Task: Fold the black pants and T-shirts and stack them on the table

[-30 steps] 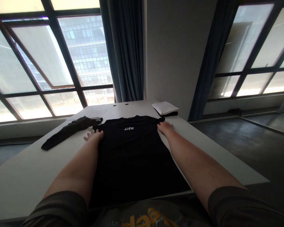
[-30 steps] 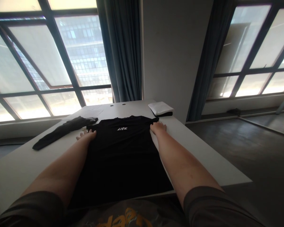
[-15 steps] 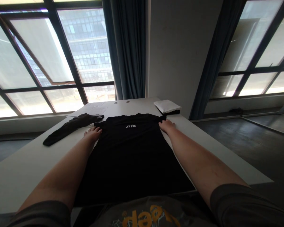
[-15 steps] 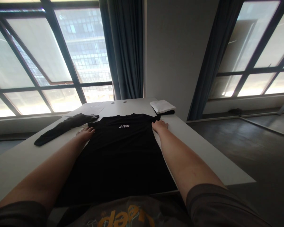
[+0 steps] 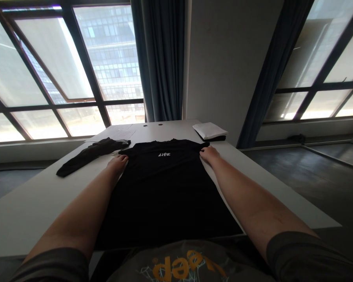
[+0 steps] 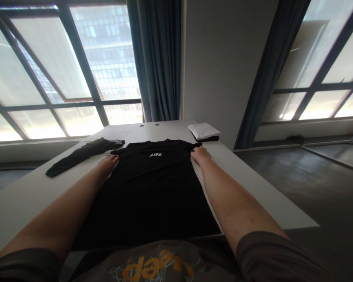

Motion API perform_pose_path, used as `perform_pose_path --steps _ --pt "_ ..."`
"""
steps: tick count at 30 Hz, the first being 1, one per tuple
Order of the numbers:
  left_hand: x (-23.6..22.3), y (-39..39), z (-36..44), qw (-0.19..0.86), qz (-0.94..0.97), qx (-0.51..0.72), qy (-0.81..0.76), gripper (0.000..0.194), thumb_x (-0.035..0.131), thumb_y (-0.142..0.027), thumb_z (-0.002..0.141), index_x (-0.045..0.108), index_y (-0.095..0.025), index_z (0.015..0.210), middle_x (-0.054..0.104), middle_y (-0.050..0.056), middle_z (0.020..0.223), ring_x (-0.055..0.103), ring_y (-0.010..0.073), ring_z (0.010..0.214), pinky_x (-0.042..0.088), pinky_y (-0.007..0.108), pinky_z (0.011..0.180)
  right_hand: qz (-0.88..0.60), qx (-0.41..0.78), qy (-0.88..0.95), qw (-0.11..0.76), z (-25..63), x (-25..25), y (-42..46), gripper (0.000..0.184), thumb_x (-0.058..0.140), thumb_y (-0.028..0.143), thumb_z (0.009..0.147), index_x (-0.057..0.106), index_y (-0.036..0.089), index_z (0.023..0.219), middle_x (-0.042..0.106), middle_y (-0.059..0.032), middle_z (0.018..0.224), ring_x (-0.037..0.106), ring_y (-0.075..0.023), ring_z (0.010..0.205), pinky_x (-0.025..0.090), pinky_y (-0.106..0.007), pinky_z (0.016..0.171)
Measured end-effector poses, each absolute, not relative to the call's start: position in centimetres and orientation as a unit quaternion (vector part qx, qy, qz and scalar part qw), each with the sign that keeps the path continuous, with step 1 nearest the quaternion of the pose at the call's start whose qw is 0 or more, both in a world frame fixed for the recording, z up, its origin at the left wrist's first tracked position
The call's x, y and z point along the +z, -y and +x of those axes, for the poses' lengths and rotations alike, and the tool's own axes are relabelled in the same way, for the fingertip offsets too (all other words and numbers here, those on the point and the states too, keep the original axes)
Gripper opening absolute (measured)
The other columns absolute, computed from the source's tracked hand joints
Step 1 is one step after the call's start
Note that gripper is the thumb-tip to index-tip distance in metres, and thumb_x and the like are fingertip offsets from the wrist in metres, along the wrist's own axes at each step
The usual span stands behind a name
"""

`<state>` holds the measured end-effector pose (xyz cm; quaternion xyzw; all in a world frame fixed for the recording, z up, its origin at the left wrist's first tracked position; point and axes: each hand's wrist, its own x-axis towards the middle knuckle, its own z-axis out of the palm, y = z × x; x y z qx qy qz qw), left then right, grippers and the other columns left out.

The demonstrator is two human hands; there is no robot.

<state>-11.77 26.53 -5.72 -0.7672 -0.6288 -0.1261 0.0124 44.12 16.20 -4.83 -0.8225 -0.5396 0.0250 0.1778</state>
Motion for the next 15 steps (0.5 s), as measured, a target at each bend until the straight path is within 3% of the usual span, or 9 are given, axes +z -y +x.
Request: perform_pose_path --steps 5,9,15 --pt "-5.0 -25.4 -11.2 0.015 -0.724 -0.132 0.677 0.050 0.054 -0.052 0.096 0.067 -0.031 0.139 0.067 0.011 0.143 0.061 0.0379 0.131 0.050 0.049 0.105 -0.823 0.025 0.529 0.206 43.9 -4.7 -16.1 0.044 0.064 0.031 0.088 0.077 0.028 0.131 0.070 -0.0131 0.139 0.059 -0.0389 0.132 0.047 -0.053 0.110" --pt "-4.7 -24.6 -11.0 0.017 -0.712 -0.147 0.687 0.048 0.051 -0.052 0.096 0.071 -0.029 0.133 0.075 0.012 0.130 0.068 0.0381 0.118 0.054 0.046 0.096 -0.824 0.026 0.511 0.242 44.0 -4.4 -15.9 0.044 0.057 0.032 0.092 0.076 0.029 0.131 0.072 -0.0112 0.136 0.064 -0.0377 0.126 0.048 -0.054 0.107" --pt "-4.5 -23.8 -10.6 0.021 -0.724 -0.179 0.665 0.047 0.046 -0.045 0.099 0.070 -0.025 0.134 0.076 0.012 0.126 0.070 0.0340 0.115 0.054 0.040 0.094 -0.800 0.040 0.516 0.303 44.0 -4.3 -15.8 0.050 0.044 0.028 0.096 0.074 0.027 0.136 0.081 -0.0077 0.116 0.071 -0.0282 0.115 0.052 -0.036 0.097"
